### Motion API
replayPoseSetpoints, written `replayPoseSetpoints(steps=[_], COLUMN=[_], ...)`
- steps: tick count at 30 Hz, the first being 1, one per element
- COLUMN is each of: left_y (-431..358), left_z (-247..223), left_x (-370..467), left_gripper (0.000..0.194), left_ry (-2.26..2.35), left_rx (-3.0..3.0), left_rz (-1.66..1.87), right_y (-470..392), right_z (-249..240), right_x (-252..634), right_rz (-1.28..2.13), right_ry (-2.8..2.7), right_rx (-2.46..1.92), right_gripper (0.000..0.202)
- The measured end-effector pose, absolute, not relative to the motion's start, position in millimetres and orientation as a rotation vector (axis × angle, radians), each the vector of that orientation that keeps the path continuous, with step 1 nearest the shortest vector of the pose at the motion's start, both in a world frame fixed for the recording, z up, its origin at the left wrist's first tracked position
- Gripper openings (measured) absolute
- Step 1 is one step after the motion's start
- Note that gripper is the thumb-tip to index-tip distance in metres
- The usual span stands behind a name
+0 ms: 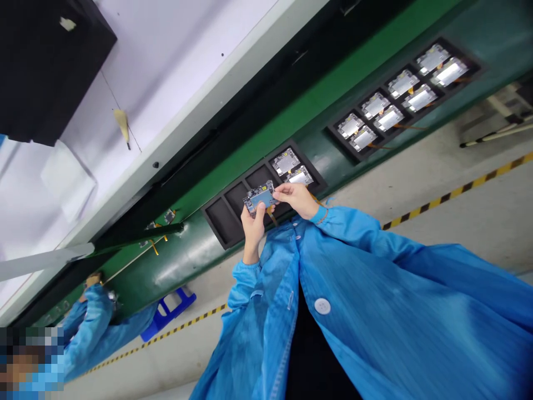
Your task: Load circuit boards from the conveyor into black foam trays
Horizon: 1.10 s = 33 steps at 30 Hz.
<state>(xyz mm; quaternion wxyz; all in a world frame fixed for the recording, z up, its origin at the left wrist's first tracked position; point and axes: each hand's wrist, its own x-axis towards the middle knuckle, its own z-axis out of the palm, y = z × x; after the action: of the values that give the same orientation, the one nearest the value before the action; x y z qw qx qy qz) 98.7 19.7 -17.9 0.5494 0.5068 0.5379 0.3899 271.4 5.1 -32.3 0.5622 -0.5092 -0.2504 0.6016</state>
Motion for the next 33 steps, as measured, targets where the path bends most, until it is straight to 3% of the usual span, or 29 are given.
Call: replayPoseSetpoints(steps=[13, 20, 25, 30, 33], left_y=[87.1, 84.9, 65.5, 50.0, 43.7], left_z=[-88.8, -82.9, -64.9, -53.9, -54.0], left_x=[136.7, 133.5, 99.0, 95.3, 113.7], left_gripper=[0.032, 0.044, 0.064, 0.030, 0.027], left_ry=[1.389, 1.426, 1.635, 1.587, 1.514], left_rx=[0.773, 0.912, 1.384, 1.870, 2.069], left_rz=[0.870, 0.684, 0.570, 0.508, 0.279], right_y=[-24.7, -28.6, -28.0, -19.6, -16.9], right_z=[-59.4, -61.2, -87.3, -130.7, -146.5], right_x=[318.5, 334.8, 370.8, 398.6, 398.7], right_rz=[1.281, 1.223, 0.861, 0.669, 0.730], right_ry=[-0.662, -0.693, -0.833, -0.963, -0.996], right_rx=[-1.394, -1.475, -1.715, -1.908, -1.912], right_gripper=[0.032, 0.029, 0.023, 0.030, 0.035])
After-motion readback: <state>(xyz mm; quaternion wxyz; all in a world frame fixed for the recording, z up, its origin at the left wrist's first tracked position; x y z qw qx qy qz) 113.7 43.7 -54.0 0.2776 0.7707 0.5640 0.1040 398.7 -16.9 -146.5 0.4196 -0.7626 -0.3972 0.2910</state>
